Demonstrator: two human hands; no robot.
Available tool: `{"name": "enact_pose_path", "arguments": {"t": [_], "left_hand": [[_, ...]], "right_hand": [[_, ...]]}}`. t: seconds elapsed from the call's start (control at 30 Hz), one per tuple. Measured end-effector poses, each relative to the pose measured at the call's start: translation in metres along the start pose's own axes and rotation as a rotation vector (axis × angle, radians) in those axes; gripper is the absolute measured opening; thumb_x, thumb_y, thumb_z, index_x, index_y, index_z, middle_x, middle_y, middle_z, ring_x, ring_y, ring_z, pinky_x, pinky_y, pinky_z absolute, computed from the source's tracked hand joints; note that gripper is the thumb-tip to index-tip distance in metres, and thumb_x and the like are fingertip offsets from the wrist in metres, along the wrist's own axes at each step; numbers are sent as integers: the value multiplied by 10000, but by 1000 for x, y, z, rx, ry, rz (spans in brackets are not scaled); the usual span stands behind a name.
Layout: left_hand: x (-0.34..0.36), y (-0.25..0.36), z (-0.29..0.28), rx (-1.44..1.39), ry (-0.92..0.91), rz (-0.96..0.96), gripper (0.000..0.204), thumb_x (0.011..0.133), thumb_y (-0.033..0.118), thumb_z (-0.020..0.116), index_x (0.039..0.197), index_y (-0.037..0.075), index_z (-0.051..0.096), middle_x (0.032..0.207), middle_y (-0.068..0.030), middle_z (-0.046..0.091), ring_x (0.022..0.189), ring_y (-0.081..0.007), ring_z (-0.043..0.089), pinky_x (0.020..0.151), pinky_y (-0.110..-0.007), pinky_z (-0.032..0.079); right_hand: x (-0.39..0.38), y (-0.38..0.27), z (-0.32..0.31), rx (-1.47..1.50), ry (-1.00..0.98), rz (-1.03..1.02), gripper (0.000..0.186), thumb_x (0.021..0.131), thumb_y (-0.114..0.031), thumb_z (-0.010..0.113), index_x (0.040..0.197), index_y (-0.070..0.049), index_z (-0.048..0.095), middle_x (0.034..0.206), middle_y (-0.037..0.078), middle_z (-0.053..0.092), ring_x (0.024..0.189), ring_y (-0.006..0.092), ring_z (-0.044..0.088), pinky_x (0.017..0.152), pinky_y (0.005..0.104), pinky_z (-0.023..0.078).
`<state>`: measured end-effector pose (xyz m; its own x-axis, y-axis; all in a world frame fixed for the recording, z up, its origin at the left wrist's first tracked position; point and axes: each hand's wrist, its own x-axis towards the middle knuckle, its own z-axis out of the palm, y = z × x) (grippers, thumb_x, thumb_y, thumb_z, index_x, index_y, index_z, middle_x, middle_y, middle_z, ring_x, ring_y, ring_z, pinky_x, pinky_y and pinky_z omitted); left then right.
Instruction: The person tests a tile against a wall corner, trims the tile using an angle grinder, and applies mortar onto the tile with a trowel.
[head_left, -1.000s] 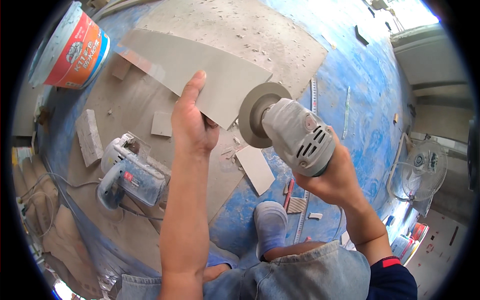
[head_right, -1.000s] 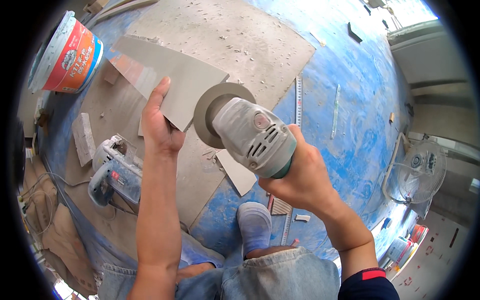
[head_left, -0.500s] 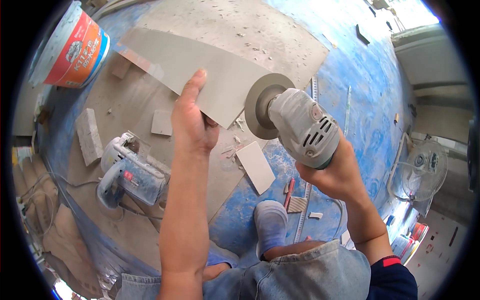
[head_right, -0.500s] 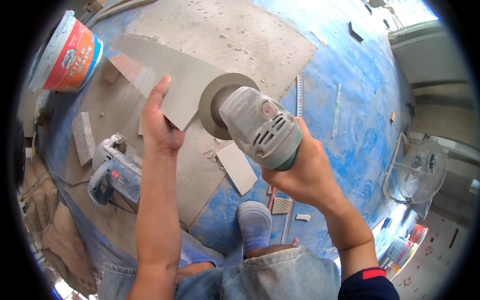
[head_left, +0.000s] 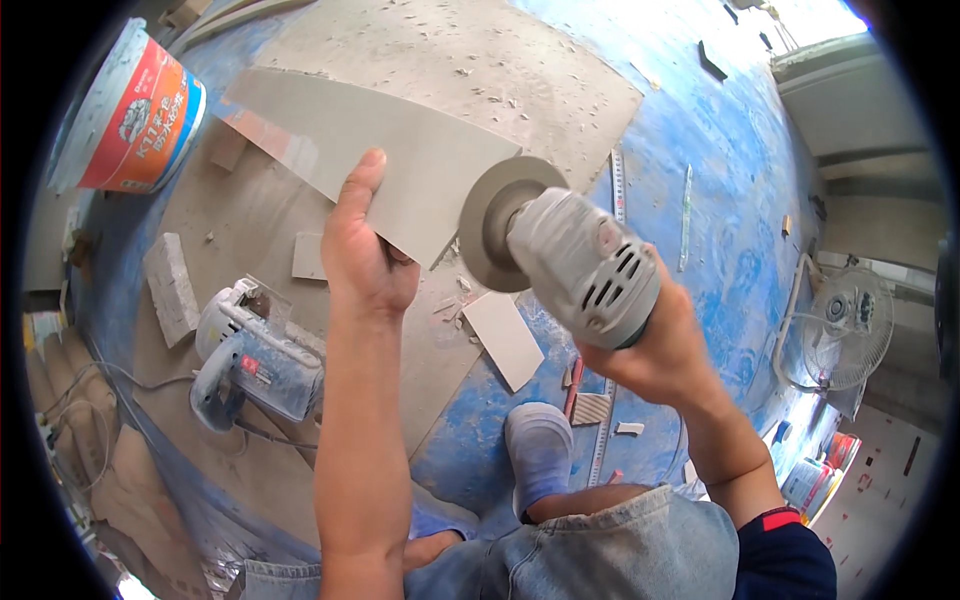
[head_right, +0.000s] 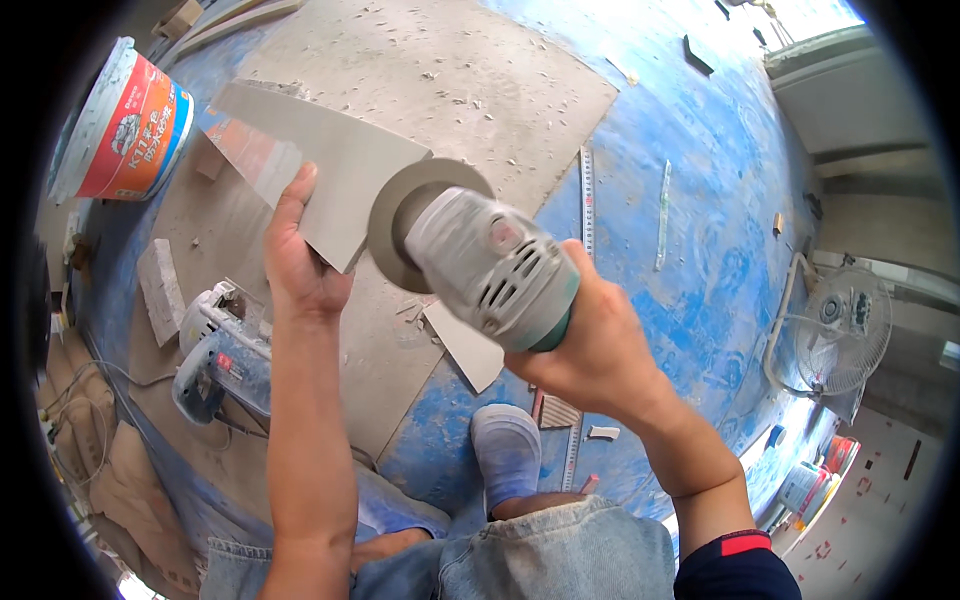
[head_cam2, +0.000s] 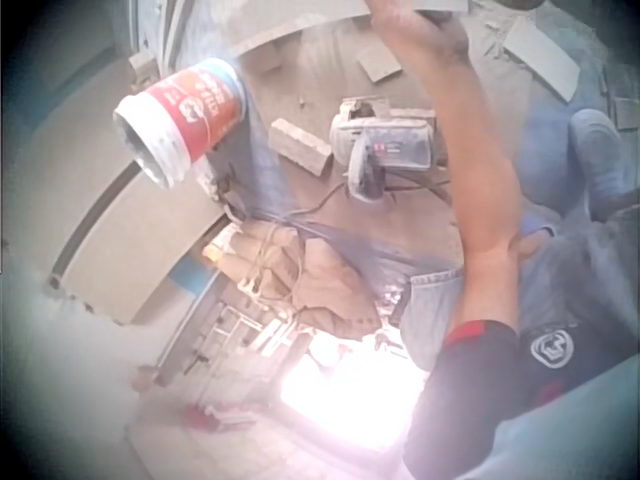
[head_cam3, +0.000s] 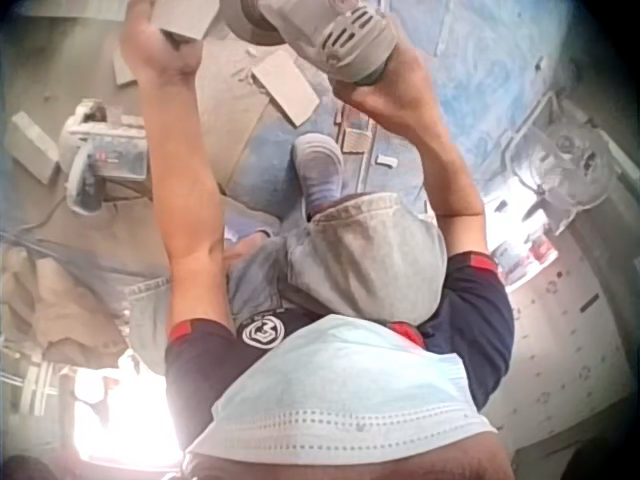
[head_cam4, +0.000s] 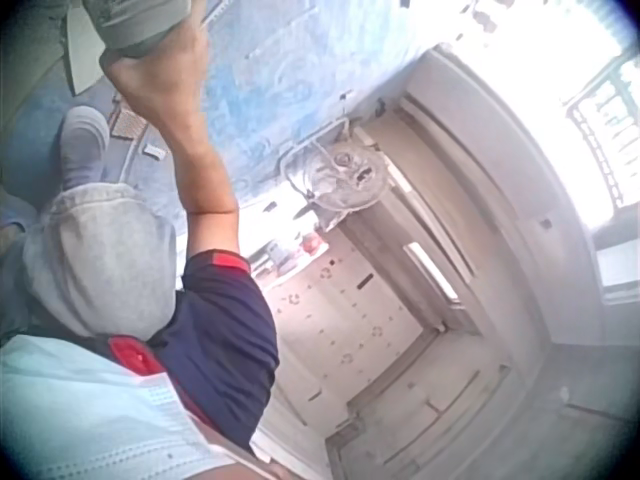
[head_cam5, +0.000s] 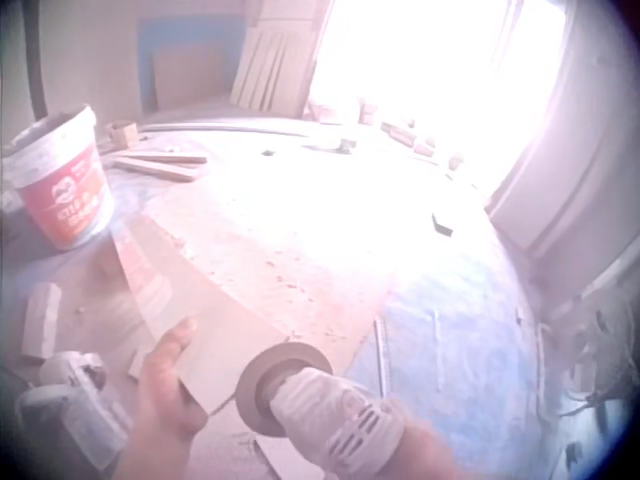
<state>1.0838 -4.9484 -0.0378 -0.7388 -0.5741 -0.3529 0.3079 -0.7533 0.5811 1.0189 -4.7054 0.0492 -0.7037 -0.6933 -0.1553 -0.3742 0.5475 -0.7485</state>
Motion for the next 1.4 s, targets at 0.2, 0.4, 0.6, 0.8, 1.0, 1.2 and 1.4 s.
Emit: {"name": "enact_pose_path", "arguments": {"t": [0.2, 0.4, 0.6, 0.8, 1.0, 1.2, 1.4], "left_hand": [[-2, 4, 3, 44, 17, 18, 337, 987, 226, 547, 1219, -17, 561, 1144, -125, 661, 1048, -225, 656, 917, -345, 532], [3, -2, -3, 16, 11, -3, 354, 995, 239, 529, 1221, -31, 560, 1158, -143, 661, 1059, -243, 656, 922, -359, 534], [3, -5, 2, -14, -31, -38, 357, 999, 244, 517, 1230, -27, 553, 1151, -139, 664, 1054, -250, 660, 911, -372, 544], [1, -4, 10, 35, -19, 12, 351, 994, 240, 531, 1236, -13, 549, 1160, -127, 657, 1057, -237, 657, 915, -355, 535], [1, 7, 16, -11, -19, 39, 333, 997, 237, 527, 1200, -21, 579, 1096, -108, 673, 961, -190, 666, 799, -300, 532], [-4, 17, 22, -72, -47, -6, 348, 1005, 255, 507, 1205, -20, 579, 1115, -119, 676, 998, -215, 673, 837, -327, 549], [-5, 24, 26, -22, -26, 17, 332, 1011, 283, 487, 1181, 16, 590, 1110, -114, 686, 1017, -243, 673, 866, -374, 545]], "right_hand": [[8, 10, 0, 100, 116, 3, 549, 702, -134, 756, 1204, -28, 560, 987, 155, 680, 958, 331, 695, 808, 381, 533], [-1, -2, 5, 7, -52, 19, 534, 683, -170, 788, 1118, -19, 520, 902, 191, 676, 877, 368, 702, 757, 421, 551], [-3, 0, 6, -24, -43, 15, 552, 667, -175, 811, 1105, -24, 510, 887, 196, 670, 864, 389, 695, 743, 432, 552], [9, 18, 0, 85, 129, -10, 541, 687, -127, 755, 1162, -16, 522, 943, 176, 677, 906, 344, 704, 781, 400, 547], [-2, 1, 5, 65, 24, 22, 560, 678, -139, 775, 1166, -27, 523, 925, 162, 678, 892, 352, 703, 768, 412, 553], [-3, -4, 14, 25, 42, -78, 558, 668, -144, 785, 1147, -33, 521, 900, 164, 670, 858, 367, 693, 740, 425, 550], [10, 1, 5, 181, 143, -61, 521, 683, -134, 771, 1132, -21, 533, 998, 161, 647, 889, 328, 697, 750, 395, 547]]}}
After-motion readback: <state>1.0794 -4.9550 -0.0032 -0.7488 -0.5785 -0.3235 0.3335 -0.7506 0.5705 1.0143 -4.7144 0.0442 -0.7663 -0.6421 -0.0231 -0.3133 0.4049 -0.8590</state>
